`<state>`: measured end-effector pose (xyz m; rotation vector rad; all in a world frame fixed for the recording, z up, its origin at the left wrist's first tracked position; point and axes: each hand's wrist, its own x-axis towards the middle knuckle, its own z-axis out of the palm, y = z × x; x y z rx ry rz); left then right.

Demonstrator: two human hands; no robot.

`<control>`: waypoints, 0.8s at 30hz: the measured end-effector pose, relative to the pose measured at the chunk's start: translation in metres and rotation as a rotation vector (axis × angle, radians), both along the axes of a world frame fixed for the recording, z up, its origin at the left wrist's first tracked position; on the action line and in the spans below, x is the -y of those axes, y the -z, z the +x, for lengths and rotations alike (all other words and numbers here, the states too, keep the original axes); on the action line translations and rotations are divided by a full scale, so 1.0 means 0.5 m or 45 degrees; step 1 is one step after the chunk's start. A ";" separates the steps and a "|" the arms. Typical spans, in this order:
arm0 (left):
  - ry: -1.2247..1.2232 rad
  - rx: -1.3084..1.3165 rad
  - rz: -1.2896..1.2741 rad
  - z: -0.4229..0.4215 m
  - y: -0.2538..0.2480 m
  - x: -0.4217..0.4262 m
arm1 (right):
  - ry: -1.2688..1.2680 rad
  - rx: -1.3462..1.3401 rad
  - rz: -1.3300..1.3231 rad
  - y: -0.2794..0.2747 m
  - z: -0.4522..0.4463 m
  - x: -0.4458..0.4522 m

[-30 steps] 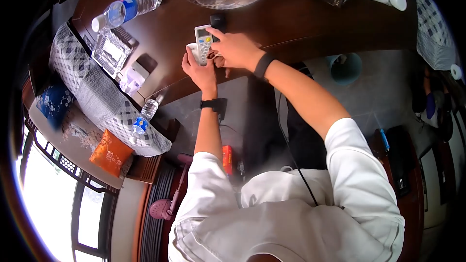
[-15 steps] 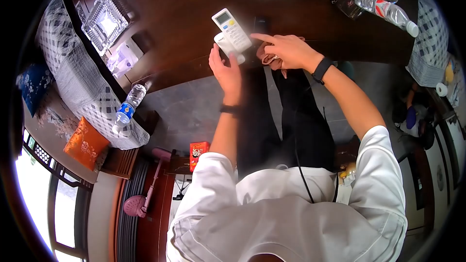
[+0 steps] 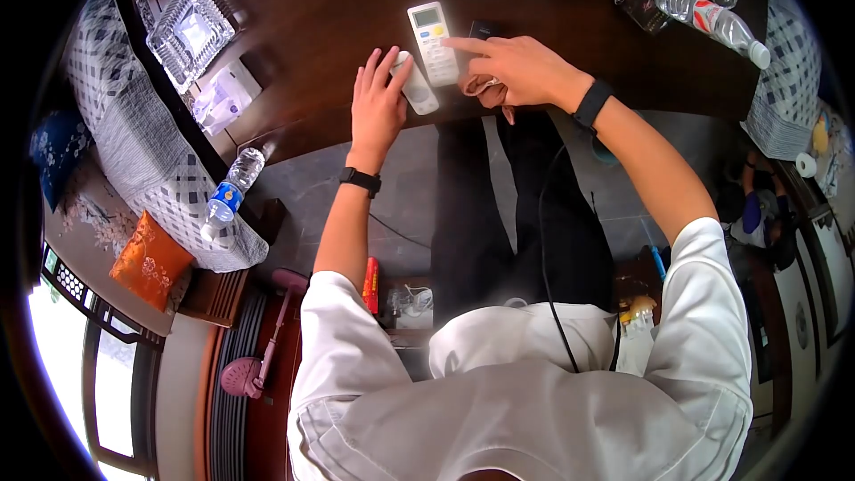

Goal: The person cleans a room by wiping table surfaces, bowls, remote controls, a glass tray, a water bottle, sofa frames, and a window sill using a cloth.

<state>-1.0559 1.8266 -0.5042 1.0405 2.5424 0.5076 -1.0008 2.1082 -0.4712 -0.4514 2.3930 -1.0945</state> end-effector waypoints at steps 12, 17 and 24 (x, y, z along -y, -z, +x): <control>-0.536 -0.163 -0.167 0.036 -0.014 0.146 | 0.241 0.199 -0.024 -0.030 0.029 0.006; -0.802 -0.091 -0.061 0.079 0.025 0.098 | 0.199 0.079 -0.007 -0.013 0.025 0.038; -0.919 -0.062 0.053 0.048 0.028 -0.051 | 0.107 0.115 0.099 -0.010 -0.006 0.065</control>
